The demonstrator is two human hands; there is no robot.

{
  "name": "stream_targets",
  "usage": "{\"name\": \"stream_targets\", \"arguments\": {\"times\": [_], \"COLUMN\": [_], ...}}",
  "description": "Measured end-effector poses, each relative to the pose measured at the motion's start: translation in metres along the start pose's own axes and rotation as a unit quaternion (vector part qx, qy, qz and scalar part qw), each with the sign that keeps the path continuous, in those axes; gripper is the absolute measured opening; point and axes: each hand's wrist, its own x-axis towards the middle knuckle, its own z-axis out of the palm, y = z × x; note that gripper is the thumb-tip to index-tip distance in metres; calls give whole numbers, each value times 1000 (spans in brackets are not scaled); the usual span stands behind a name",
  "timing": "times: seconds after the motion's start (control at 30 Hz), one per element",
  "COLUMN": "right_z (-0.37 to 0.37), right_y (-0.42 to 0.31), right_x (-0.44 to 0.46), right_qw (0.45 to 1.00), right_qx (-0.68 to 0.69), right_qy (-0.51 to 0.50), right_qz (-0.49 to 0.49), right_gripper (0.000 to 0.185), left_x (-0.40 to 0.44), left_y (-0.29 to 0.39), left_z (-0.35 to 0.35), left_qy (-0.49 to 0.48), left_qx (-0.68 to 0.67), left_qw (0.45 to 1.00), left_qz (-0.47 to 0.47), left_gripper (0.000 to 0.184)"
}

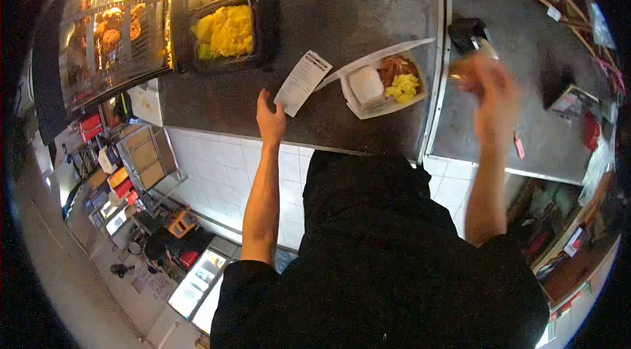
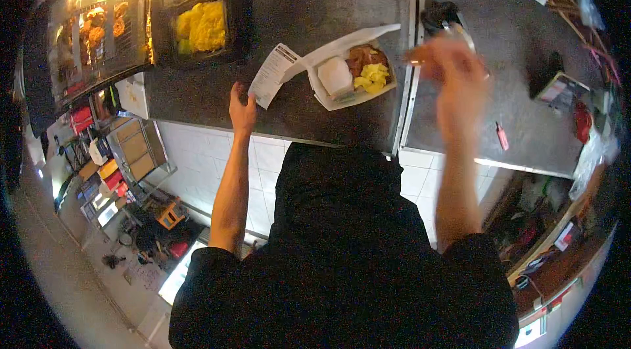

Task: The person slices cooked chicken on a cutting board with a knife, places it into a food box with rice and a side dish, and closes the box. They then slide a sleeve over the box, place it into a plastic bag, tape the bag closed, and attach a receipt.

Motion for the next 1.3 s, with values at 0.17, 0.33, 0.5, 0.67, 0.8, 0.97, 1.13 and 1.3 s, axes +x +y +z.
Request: {"name": "stream_targets", "arguments": {"times": [0.17, 0.33, 0.5, 0.67, 0.8, 0.97, 1.13, 1.3], "right_z": [39, -175, -324, -272, -194, 8, 46, -7], "right_y": [60, 152, 210, 206, 202, 103, 53, -14], "right_x": [-44, -4, -5, -21, -35, -96, -90, -36], "right_qw": [980, 852, 709, 706, 853, 972, 913, 825], "right_qx": [146, -403, -673, -655, -464, -213, -297, -464], "right_qy": [-59, 324, 191, 262, 238, 87, -148, -212], "right_qz": [124, -84, 88, 65, 23, -56, -237, -244], "right_gripper": [26, 38, 37, 20, 24, 22, 25, 18], "left_x": [4, -12, -41, -41, -54, -30, -51, -52], "left_y": [-48, -67, -52, 9, 118, 173, 233, 270], "left_z": [-12, 19, 16, 2, 2, 45, -6, -34], "left_qy": [-41, -71, -80, 23, -31, -19, -118, -109], "left_qx": [228, -135, -84, 47, 12, 40, -58, -173], "left_qw": [958, 986, 993, 990, 961, 942, 917, 928], "left_qz": [169, -65, -32, 127, 275, 332, 375, 310], "left_gripper": [50, 24, 25, 22, 25, 19, 15, 26]}}
